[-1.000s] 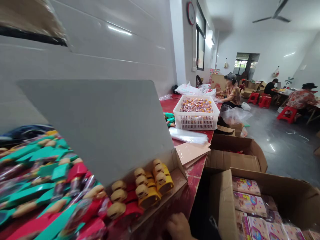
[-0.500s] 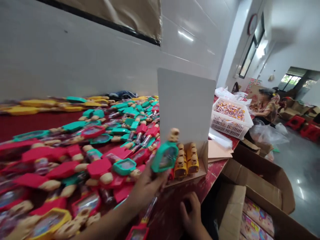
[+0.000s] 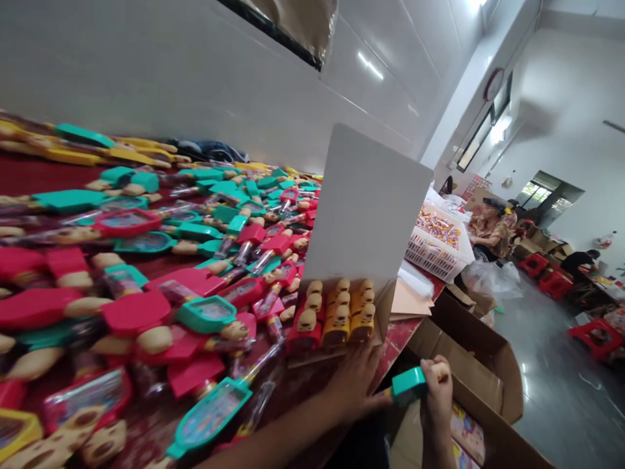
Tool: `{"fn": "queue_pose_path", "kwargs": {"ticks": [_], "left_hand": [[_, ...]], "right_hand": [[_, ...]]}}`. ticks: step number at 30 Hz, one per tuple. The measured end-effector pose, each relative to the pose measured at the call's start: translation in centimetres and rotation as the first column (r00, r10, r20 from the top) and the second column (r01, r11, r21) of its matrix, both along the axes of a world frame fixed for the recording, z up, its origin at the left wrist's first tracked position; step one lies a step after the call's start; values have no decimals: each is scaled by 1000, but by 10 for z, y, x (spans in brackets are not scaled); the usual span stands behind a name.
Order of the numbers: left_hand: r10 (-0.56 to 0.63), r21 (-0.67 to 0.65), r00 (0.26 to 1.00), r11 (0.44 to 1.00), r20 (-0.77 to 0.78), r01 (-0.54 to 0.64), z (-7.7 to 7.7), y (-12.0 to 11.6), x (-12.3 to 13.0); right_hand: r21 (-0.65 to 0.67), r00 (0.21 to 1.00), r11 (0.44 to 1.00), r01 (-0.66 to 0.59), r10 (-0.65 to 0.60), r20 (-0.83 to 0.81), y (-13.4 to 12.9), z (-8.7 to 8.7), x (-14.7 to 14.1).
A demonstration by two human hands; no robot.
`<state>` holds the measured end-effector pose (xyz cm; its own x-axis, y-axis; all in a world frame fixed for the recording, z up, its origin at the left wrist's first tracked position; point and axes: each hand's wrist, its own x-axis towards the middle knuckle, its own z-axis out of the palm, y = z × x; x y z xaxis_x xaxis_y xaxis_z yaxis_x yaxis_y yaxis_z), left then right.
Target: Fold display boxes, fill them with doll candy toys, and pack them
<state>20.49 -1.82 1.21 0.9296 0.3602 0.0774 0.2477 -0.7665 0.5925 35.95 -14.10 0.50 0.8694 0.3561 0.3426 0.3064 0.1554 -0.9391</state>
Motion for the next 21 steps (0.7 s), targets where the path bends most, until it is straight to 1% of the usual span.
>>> {"fn": "queue_pose_path", "kwargs": {"ticks": [1, 2, 4, 6, 7, 9, 11, 12, 14, 15, 17, 19, 20, 21], "left_hand": [[23, 67, 999, 998, -48, -19, -11, 4, 4], [25, 129, 995, 992, -94, -13, -22, 7, 5], [-12, 235, 988, 971, -153, 48, -41, 10, 2], [-59, 271, 984, 957, -169, 104, -51, 10, -8], [-74, 261, 983, 958, -168, 117, -51, 9, -14], [-83, 225, 981, 967, -177, 123, -46, 6, -25], [-69, 212, 978, 971, -195, 110, -38, 2, -33], [-64, 212, 977, 971, -203, 107, -35, 1, -36], [-69, 202, 977, 973, -203, 110, -30, 0, -41], [-74, 189, 978, 976, -194, 112, -29, 1, -43], [-87, 153, 984, 982, -158, 111, -26, 5, -47], [-101, 110, 990, 988, -101, 112, -23, 11, -51], [-106, 86, 992, 990, -68, 112, -20, 14, -53], [-112, 63, 993, 991, -35, 114, -18, 17, -55]], "right_hand": [[-11, 998, 998, 56, -56, -8, -1, 6, 6], [-16, 994, 994, 111, -111, -15, -1, 12, 9], [15, 979, 979, 205, -205, 12, 0, 28, 11], [94, 963, 963, 252, -259, 74, 4, 48, 8], [142, 959, 957, 252, -267, 97, 9, 58, 5], [232, 961, 950, 208, -244, 134, 21, 76, -4], [288, 964, 948, 136, -193, 182, 36, 89, -13], [299, 960, 949, 102, -173, 221, 44, 93, -17], [301, 926, 953, 46, -153, 344, 59, 94, -25], [301, 893, 954, 18, -150, 424, 66, 92, -29], [289, 784, 956, -55, -137, 605, 79, 83, -34], [241, 644, 962, -131, -102, 758, 90, 71, -37], [203, 591, 967, -153, -76, 803, 94, 65, -38], [164, 564, 974, -158, -47, 825, 96, 60, -39]]}}
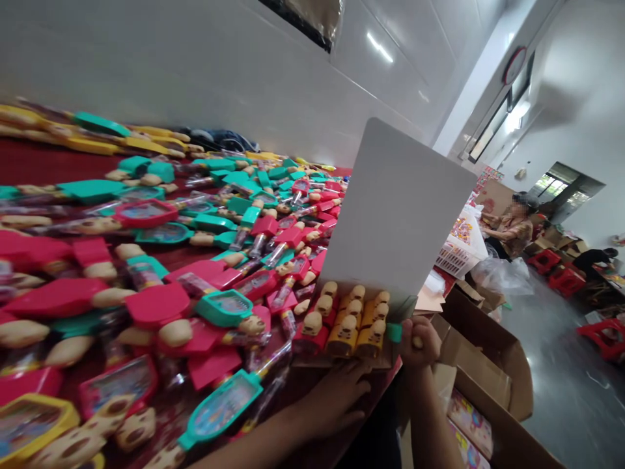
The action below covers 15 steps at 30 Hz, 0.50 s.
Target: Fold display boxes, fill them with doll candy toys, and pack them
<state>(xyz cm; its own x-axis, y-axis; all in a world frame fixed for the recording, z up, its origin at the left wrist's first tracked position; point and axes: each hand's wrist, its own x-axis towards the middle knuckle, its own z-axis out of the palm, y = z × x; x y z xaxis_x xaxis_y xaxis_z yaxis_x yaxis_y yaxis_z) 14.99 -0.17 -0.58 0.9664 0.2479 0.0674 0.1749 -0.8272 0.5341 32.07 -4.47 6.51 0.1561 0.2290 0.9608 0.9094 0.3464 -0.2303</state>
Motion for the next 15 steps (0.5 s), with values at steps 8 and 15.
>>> {"fn": "queue_pose_path", "kwargs": {"ticks": [8, 15], "left_hand": [[-53, -112, 999, 992, -3, 53, 10, 6, -6], [-121, -130, 991, 985, -47, 114, 11, 12, -10]], "right_hand": [[-148, 964, 961, 233, -248, -96, 6, 8, -10], [-163, 932, 928, 335, -351, -85, 27, 19, -5]]}}
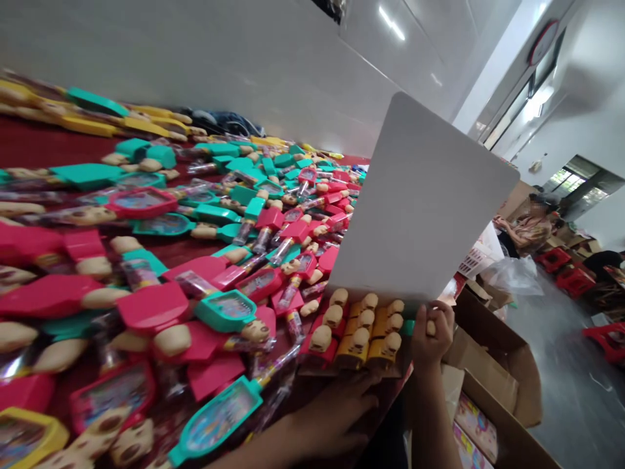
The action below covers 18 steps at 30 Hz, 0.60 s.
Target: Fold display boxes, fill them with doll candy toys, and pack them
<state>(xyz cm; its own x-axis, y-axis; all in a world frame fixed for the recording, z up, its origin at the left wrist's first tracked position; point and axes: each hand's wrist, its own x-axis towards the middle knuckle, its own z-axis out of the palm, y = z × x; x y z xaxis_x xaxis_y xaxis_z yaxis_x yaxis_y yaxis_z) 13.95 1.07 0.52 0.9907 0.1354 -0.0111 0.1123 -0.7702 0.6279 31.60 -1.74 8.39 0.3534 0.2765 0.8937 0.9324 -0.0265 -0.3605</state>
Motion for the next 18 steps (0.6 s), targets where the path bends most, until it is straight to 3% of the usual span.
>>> {"fn": "queue_pose_path", "kwargs": {"ticks": [6, 13, 16, 18], "left_hand": [[-24, -9, 1000, 1000, 3, 24, -1, 2, 0], [-20, -18, 999, 1000, 34, 20, -1, 2, 1], [-16, -12, 998, 1000, 61, 16, -2, 2, 1], [-9, -12, 998, 1000, 60, 9, -2, 2, 1]], "right_hand": [[-31, 993, 1000, 1, -5, -117, 0, -8, 8], [6, 933, 978, -206, 199, -300, -3, -20, 21], [58, 871, 957, -285, 283, -402, -1, -17, 19], [155, 766, 912, -379, 404, -501, 2, -13, 16]]}}
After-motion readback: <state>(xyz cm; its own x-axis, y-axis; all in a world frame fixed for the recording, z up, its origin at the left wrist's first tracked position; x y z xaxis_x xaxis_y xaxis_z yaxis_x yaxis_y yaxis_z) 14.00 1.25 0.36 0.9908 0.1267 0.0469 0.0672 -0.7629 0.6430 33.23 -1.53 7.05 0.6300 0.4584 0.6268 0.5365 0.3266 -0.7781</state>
